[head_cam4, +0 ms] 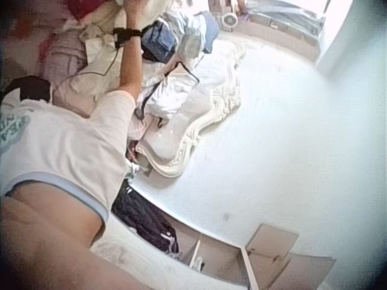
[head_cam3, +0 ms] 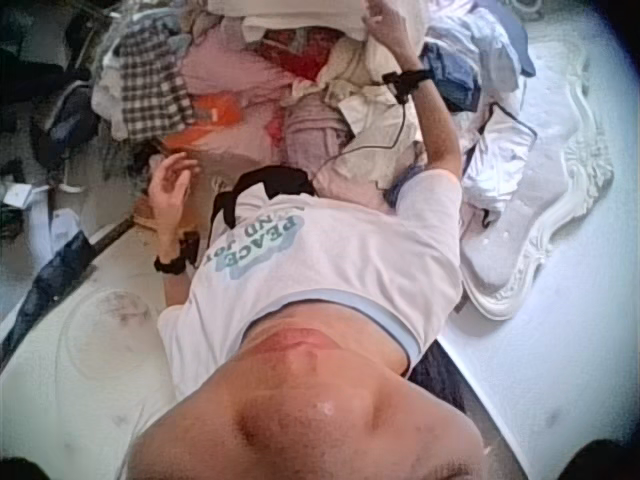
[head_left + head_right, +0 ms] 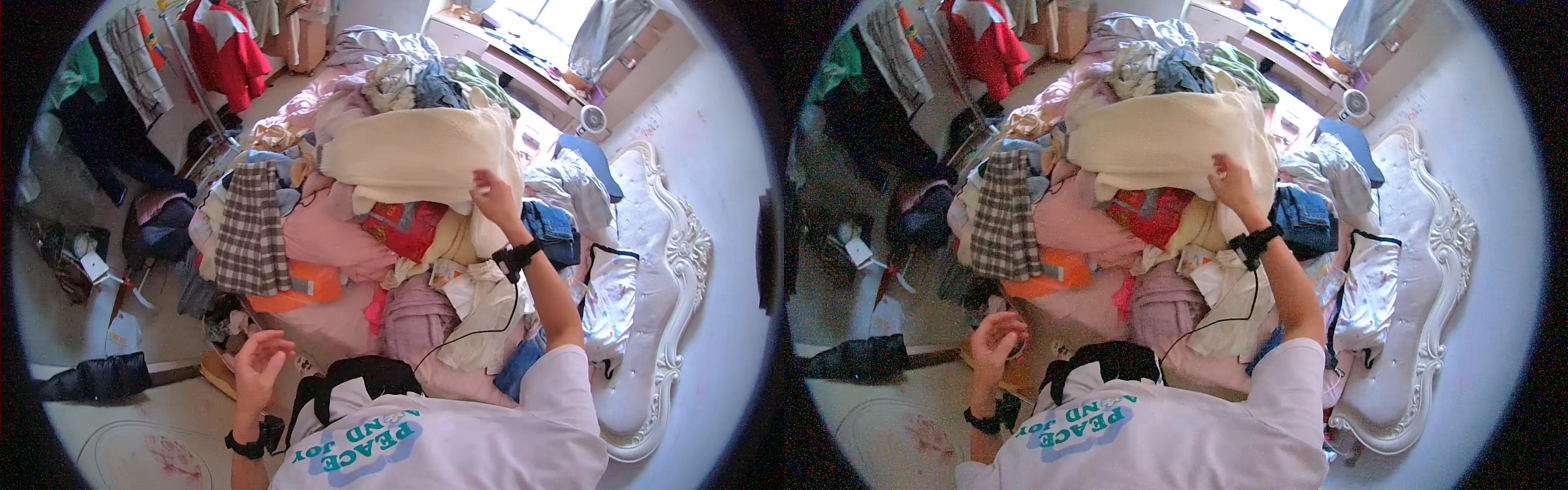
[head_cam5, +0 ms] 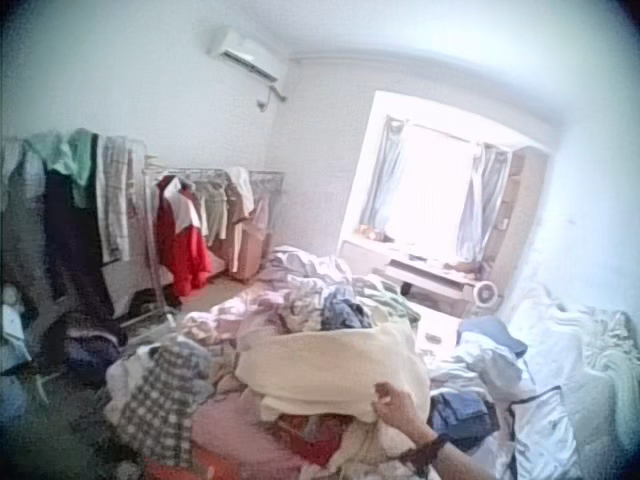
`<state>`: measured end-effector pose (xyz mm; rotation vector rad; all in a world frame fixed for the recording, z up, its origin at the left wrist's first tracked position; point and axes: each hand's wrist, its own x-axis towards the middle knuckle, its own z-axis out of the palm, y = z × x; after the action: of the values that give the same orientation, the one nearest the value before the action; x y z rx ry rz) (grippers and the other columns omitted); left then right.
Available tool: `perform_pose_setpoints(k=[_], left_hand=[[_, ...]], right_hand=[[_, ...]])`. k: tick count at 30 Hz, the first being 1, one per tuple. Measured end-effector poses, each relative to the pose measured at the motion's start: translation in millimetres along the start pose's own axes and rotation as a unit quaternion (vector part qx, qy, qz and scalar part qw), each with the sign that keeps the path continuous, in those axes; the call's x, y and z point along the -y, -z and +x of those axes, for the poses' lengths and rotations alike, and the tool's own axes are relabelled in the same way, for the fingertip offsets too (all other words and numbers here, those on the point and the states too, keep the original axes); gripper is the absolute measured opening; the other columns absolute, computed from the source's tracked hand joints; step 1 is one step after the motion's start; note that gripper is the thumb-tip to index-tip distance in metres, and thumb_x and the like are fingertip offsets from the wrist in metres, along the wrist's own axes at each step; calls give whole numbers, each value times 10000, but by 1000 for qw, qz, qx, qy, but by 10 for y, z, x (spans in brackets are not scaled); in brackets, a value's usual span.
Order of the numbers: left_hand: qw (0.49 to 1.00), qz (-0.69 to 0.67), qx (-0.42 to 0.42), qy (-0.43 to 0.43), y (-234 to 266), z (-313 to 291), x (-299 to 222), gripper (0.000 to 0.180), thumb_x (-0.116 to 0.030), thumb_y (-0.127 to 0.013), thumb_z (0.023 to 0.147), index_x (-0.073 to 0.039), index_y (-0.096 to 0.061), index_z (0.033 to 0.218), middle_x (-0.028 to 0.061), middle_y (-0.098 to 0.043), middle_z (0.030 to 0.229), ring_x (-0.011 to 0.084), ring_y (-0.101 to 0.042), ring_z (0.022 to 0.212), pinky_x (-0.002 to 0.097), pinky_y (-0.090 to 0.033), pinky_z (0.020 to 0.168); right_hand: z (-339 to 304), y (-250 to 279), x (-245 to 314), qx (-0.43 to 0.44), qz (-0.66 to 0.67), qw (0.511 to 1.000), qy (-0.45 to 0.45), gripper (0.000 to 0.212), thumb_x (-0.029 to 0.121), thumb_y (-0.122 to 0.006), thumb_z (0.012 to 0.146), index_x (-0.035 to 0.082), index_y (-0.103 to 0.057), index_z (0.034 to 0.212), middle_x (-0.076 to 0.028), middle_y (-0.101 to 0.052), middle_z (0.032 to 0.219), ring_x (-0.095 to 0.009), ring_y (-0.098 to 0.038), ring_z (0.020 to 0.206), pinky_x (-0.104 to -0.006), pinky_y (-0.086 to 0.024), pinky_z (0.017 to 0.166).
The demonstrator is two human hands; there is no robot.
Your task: The recorder is seen folding various items of clothing including a pair of jeans and a sweater.
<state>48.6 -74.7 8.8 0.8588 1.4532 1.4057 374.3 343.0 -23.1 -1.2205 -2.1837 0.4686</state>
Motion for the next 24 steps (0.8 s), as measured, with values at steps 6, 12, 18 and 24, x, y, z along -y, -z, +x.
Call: perform_pose_setpoints(k=[6,12,18,24], left_hand=[[998,-4,-36,43,58,-146,1,249,15,-538,832,9,-532,1081,104,-625,953,164,-606,868,291,-481,813],[998,-7,-63,7,133,-293,113,233,24,-527,836,16,-534,1068,103,-627,941,165,-609,864,292,-487,806],[998,-21,-53,22,259,-294,204,210,9,-529,846,20,-539,1055,103,-629,934,166,-612,861,291,-492,804],[999,-10,25,39,237,-33,148,203,-14,-547,850,27,-546,1049,103,-629,937,167,-613,864,289,-495,804]], right_hand=[[758,-199,442,-59,-65,988,125,727,55,-644,664,83,-330,1319,-224,-408,1293,-353,-541,1034,-403,-474,844],[1022,-408,712,2,-147,988,38,738,39,-611,685,158,-301,1344,-227,-385,1321,-415,-498,1067,-444,-435,886],[321,-457,719,-51,-71,995,46,260,28,-536,704,39,-595,957,-179,-600,808,-382,-584,846,-422,-471,738],[-758,114,898,-4,52,997,52,143,-8,-535,630,-36,-577,763,-150,-532,713,-318,-544,697,-330,-429,627]])
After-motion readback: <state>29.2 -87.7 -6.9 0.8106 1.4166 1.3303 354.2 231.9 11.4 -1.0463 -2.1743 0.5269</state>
